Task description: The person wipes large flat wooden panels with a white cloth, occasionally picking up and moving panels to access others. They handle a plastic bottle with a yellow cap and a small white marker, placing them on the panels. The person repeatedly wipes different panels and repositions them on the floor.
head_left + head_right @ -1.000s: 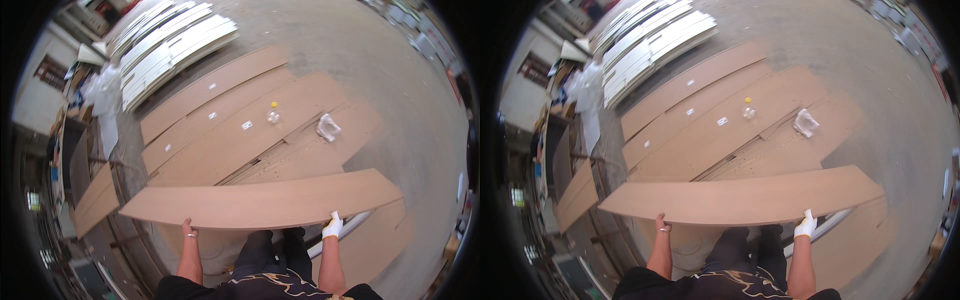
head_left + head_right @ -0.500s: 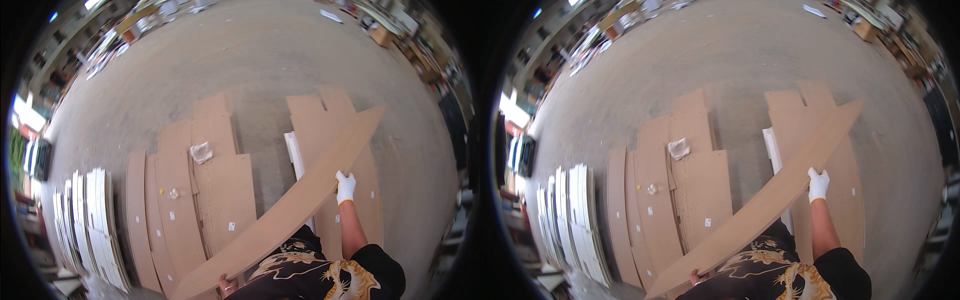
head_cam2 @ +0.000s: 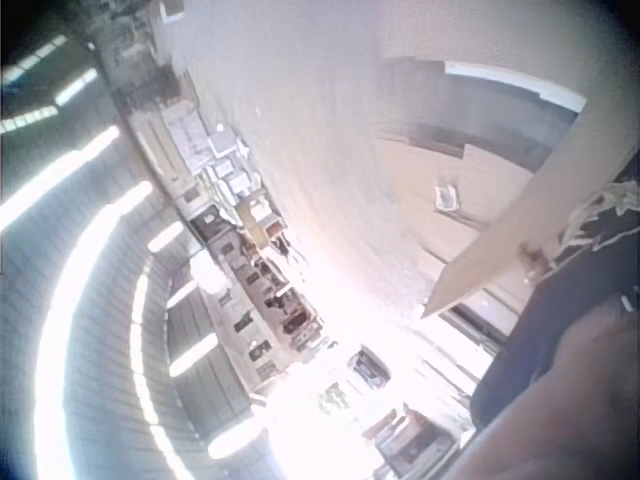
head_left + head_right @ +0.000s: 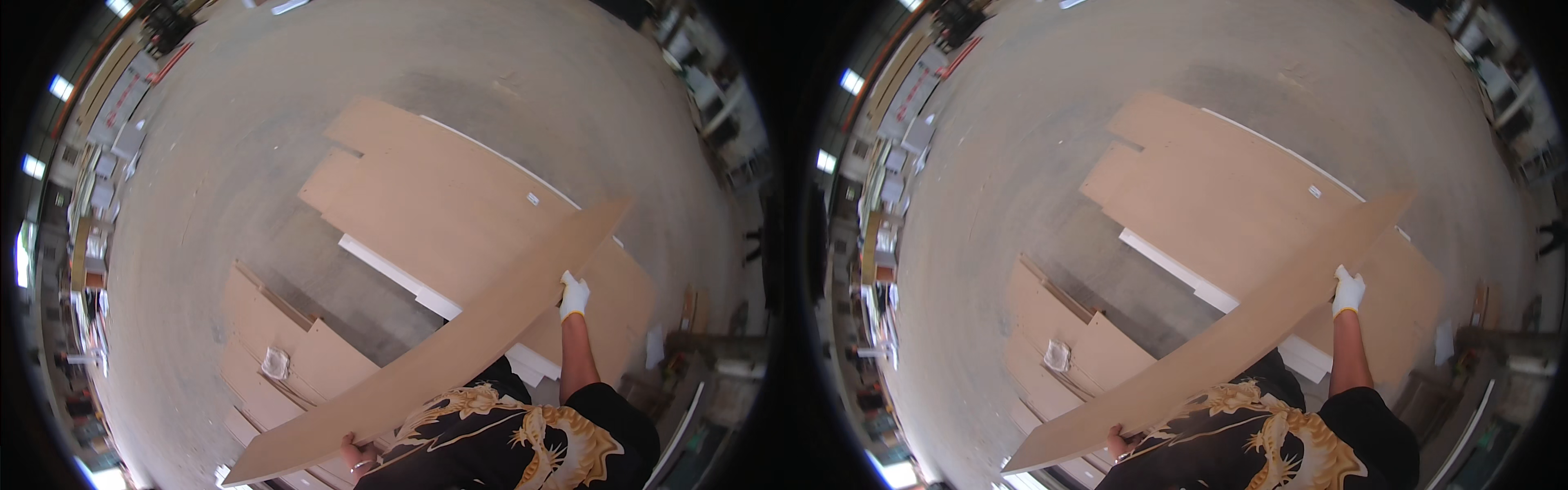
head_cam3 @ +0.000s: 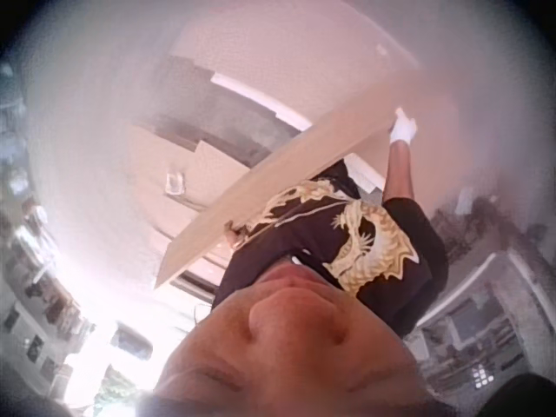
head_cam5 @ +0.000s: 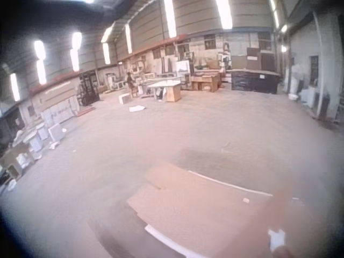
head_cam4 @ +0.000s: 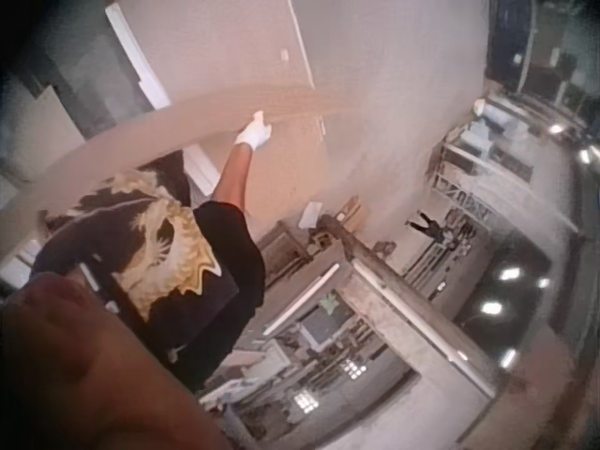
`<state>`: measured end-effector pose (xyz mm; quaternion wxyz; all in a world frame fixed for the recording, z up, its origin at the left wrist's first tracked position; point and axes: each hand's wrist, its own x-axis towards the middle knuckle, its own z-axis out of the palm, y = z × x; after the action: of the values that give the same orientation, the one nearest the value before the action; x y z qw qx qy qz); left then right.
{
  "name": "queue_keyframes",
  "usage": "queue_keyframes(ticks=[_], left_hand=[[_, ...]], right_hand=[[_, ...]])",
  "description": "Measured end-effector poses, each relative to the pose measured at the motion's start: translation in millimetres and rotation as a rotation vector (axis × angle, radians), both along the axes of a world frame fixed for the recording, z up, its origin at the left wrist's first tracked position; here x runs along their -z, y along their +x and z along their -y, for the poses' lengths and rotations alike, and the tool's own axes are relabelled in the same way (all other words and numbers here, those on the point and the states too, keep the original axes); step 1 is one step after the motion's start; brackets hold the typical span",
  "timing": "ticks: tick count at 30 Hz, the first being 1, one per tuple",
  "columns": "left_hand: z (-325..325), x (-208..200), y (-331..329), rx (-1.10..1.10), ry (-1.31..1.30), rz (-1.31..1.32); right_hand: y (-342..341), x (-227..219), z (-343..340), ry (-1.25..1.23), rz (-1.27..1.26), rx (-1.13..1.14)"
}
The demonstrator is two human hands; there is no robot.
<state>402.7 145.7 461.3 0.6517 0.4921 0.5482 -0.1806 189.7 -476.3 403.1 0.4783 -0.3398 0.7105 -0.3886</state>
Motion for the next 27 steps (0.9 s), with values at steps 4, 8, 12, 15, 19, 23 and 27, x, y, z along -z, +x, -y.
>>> queue_keyframes(ticks=[4,8,12,15,19,23,27], left_hand=[[68.7,1.6,89.3,0.217,0.054,0.093],[146.1,35.0,165.6,0.458,0.115,0.064],[247.4,88.3,226.2,0.672,0.038,0.036],[334.9,128.2,248.4,0.844,-0.017,0.054],[454.9,168.7,249.8,0.944,-0.076,0.019],[549.6,196.1,227.9,1.070,-0.183,0.053],[612.6,220.2,213.2,1.152,-0.185,0.005]], right_hand=[[-62.5,21.4,-25.9,0.112,-0.043,0.156],[-105.3,29.5,-57.3,0.256,-0.111,0.376],[-135.5,42.3,-72.7,0.276,-0.064,0.562],[-154.0,57.1,-69.3,0.269,0.007,0.665],[-180.4,83.0,-50.6,0.294,0.084,0.787],[-206.8,120.2,-24.5,0.263,0.220,0.886],[-231.2,160.0,-3.4,0.194,0.316,0.930]])
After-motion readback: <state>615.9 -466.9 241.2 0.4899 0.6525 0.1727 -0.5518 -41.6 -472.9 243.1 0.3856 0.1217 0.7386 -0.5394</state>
